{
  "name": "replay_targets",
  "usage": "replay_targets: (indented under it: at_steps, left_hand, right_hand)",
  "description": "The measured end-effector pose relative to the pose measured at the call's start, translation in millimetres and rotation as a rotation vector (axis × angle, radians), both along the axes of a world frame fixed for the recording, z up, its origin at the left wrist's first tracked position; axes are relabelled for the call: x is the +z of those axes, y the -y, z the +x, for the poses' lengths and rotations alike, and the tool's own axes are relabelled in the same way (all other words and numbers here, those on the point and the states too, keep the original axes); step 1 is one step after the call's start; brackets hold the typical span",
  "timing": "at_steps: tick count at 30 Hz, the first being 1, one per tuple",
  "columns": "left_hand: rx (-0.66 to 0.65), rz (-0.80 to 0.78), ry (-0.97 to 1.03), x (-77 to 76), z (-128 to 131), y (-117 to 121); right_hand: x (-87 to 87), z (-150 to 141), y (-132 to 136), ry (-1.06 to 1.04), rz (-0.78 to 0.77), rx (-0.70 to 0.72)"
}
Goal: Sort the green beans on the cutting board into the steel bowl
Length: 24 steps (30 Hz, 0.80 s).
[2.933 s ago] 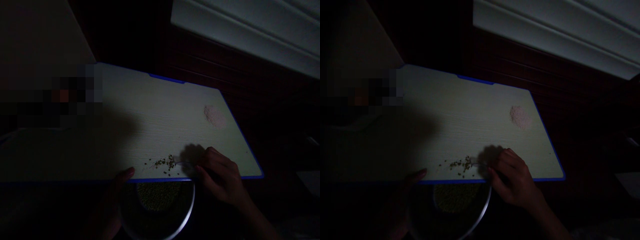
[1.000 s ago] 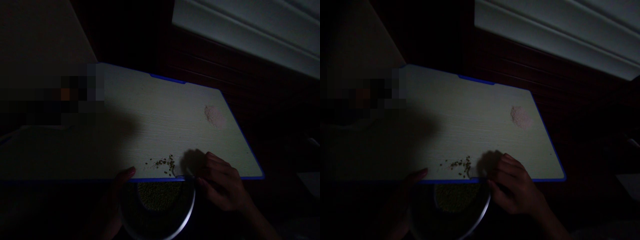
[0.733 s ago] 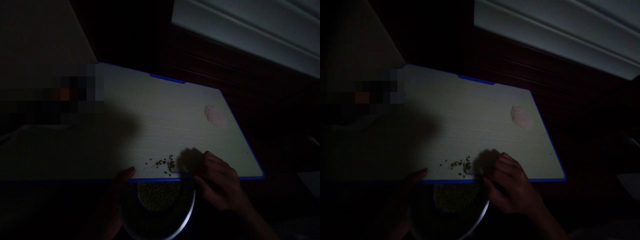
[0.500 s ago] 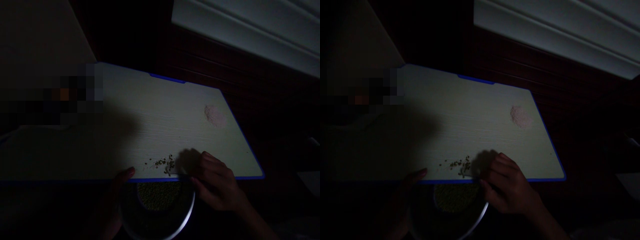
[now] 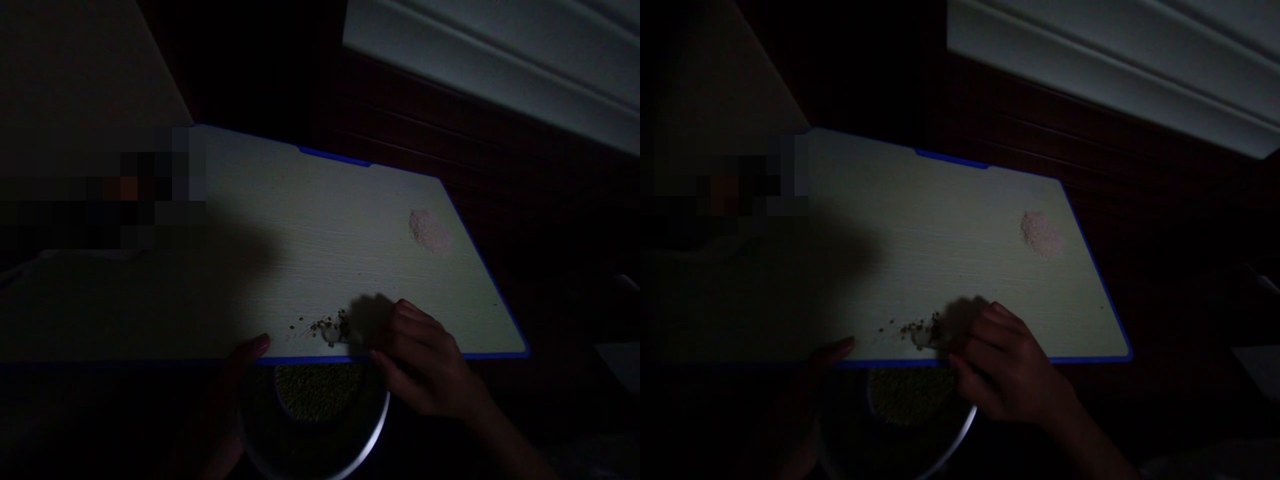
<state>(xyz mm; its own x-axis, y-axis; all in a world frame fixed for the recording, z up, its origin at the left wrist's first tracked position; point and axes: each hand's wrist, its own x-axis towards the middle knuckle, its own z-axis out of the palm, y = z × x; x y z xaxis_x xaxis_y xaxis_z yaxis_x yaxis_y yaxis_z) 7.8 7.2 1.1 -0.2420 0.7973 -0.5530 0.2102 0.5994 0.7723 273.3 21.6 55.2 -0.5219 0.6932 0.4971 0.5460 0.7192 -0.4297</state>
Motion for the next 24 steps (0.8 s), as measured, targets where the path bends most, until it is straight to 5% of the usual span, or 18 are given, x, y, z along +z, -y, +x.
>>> replay_targets:
  at_steps: [6, 11, 17, 24]
  left_hand:
    - [-0.032, 0.048, 0.052, 31.7, 27.8, -20.5]
    - [0.0, -0.006, 0.091, 39.3, 23.9, -20.5]
    - [0.137, -0.154, 0.043, 19.1, 3.8, -7.0]
    - [-0.01, -0.028, 0.084, -1.5, -6.6, 2.3]
  right_hand:
    - [-0.1, 1.4, 1.0, -0.024, -0.023, 0.036]
    - [0.1, 1.6, 2.4, -0.021, -0.009, 0.03]
    - [-1.1, 3.8, 3.4, -0.042, -0.007, 0.033]
    - [-5.5, 8.2, 6.9, -0.094, -0.01, -0.047]
